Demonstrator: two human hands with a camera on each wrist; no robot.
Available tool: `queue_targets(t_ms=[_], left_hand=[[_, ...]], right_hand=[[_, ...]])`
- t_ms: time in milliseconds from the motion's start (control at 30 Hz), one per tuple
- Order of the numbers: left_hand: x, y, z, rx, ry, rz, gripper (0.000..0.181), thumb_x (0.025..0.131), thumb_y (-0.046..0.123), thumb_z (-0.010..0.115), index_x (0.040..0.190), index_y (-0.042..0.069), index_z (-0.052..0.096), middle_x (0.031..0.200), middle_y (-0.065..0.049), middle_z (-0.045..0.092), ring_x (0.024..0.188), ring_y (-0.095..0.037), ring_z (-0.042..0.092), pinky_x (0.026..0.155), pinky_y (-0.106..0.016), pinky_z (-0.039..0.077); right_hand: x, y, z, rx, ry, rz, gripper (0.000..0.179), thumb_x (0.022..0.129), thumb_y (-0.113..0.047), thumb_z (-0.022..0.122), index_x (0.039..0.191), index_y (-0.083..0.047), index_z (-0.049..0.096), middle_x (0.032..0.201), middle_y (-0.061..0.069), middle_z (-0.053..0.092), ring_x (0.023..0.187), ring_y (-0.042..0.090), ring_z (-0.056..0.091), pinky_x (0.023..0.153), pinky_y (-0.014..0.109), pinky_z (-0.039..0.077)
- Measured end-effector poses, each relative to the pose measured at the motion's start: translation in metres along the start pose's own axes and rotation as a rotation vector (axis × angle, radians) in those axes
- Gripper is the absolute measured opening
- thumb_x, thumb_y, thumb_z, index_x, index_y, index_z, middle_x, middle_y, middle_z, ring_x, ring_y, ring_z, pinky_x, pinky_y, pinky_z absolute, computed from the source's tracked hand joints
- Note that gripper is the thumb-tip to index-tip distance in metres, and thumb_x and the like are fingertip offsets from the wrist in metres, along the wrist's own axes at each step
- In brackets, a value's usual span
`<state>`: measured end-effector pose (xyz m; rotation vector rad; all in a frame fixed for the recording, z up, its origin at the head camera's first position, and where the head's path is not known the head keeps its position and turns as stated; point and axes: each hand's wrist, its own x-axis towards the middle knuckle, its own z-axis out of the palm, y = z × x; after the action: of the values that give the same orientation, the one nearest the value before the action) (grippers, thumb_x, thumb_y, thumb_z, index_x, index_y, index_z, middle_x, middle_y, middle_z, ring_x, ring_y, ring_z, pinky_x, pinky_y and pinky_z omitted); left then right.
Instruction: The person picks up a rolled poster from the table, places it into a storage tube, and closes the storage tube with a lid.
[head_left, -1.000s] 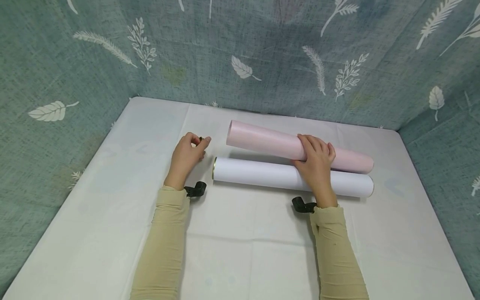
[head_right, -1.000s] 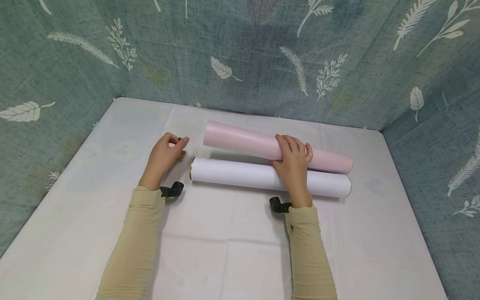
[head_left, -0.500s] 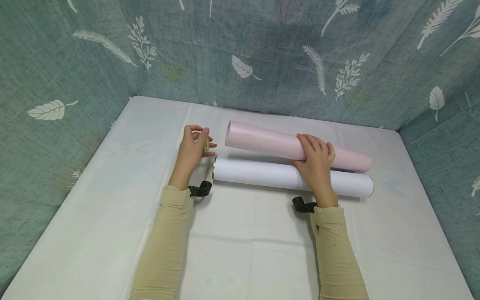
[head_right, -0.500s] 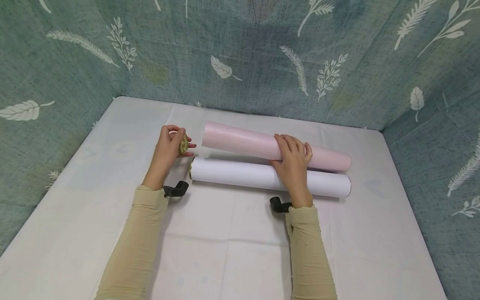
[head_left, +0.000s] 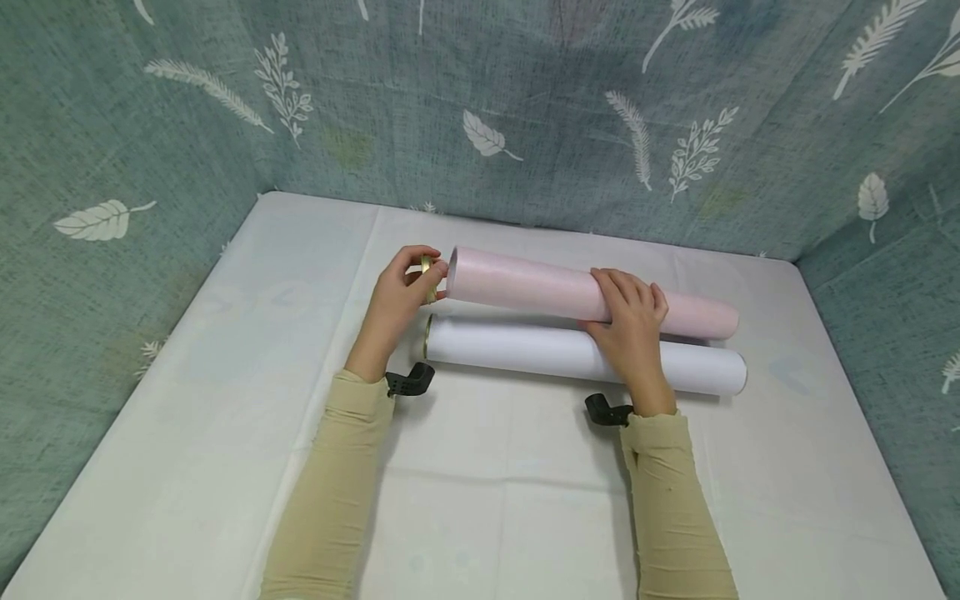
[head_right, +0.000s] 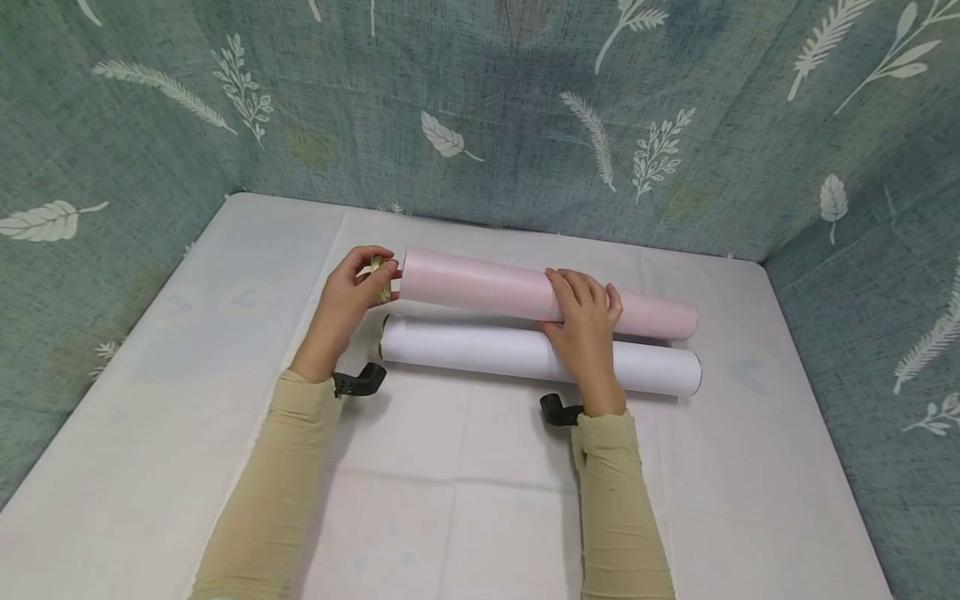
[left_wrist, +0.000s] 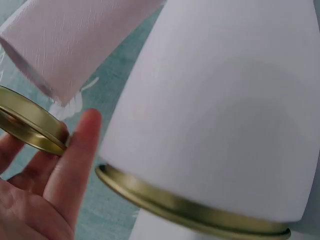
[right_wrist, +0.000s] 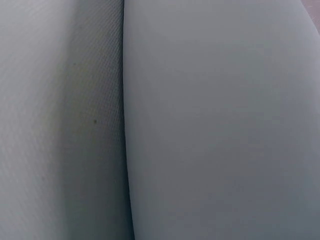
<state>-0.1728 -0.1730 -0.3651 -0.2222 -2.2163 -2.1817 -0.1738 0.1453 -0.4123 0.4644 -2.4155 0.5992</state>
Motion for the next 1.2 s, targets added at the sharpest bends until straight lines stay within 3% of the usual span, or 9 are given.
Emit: queue_targets(t_ms=[233, 500, 833, 1033, 1200], left_hand=[[-0.001, 0.005, 0.006, 0.028, 0.026, 0.117, 0.038, 0.086, 0.028, 0.059, 0.115, 0.007, 0.047, 0.115, -0.012, 0.054, 0.100, -0.029, 0.055, 0.077, -0.031, 0.047], [-0.001, 0.005, 0.011, 0.061, 0.024, 0.174, 0.039, 0.088, 0.022, 0.057, 0.118, 0.001, 0.044, 0.115, -0.009, 0.054, 0.094, -0.018, 0.055, 0.070, -0.023, 0.043], [-0.002, 0.007, 0.015, 0.167, 0.045, 0.130, 0.038, 0.088, 0.029, 0.056, 0.122, 0.011, 0.050, 0.116, -0.003, 0.054, 0.102, -0.016, 0.053, 0.071, -0.027, 0.045], [0.007, -0.010, 0.017, 0.196, 0.024, 0.116, 0.043, 0.083, 0.039, 0.060, 0.122, 0.024, 0.051, 0.117, 0.004, 0.052, 0.104, -0.011, 0.051, 0.069, -0.031, 0.046], [0.010, -0.019, 0.018, 0.256, 0.031, 0.157, 0.043, 0.082, 0.047, 0.058, 0.121, 0.031, 0.052, 0.114, 0.010, 0.050, 0.101, -0.007, 0.050, 0.071, -0.034, 0.045]], right_hand=[[0.001, 0.000, -0.001, -0.005, 0.004, -0.007, 0.075, 0.058, -0.020, 0.084, 0.126, -0.021, 0.050, 0.125, 0.000, 0.049, 0.118, 0.025, 0.037, 0.099, 0.051, 0.009], [-0.001, 0.001, 0.001, 0.003, 0.013, -0.018, 0.076, 0.058, -0.019, 0.084, 0.126, -0.022, 0.050, 0.125, 0.000, 0.049, 0.118, 0.024, 0.037, 0.100, 0.051, 0.009], [0.000, 0.001, 0.000, 0.006, 0.011, -0.020, 0.075, 0.058, -0.017, 0.084, 0.125, -0.022, 0.051, 0.125, 0.000, 0.049, 0.118, 0.024, 0.037, 0.100, 0.050, 0.009], [0.000, 0.001, 0.000, -0.009, 0.004, -0.027, 0.074, 0.059, -0.019, 0.084, 0.125, -0.022, 0.050, 0.126, -0.001, 0.048, 0.119, 0.023, 0.036, 0.099, 0.051, 0.009], [0.000, 0.001, 0.001, 0.000, 0.012, -0.028, 0.074, 0.058, -0.019, 0.084, 0.125, -0.022, 0.051, 0.126, -0.001, 0.049, 0.119, 0.023, 0.036, 0.100, 0.051, 0.009]])
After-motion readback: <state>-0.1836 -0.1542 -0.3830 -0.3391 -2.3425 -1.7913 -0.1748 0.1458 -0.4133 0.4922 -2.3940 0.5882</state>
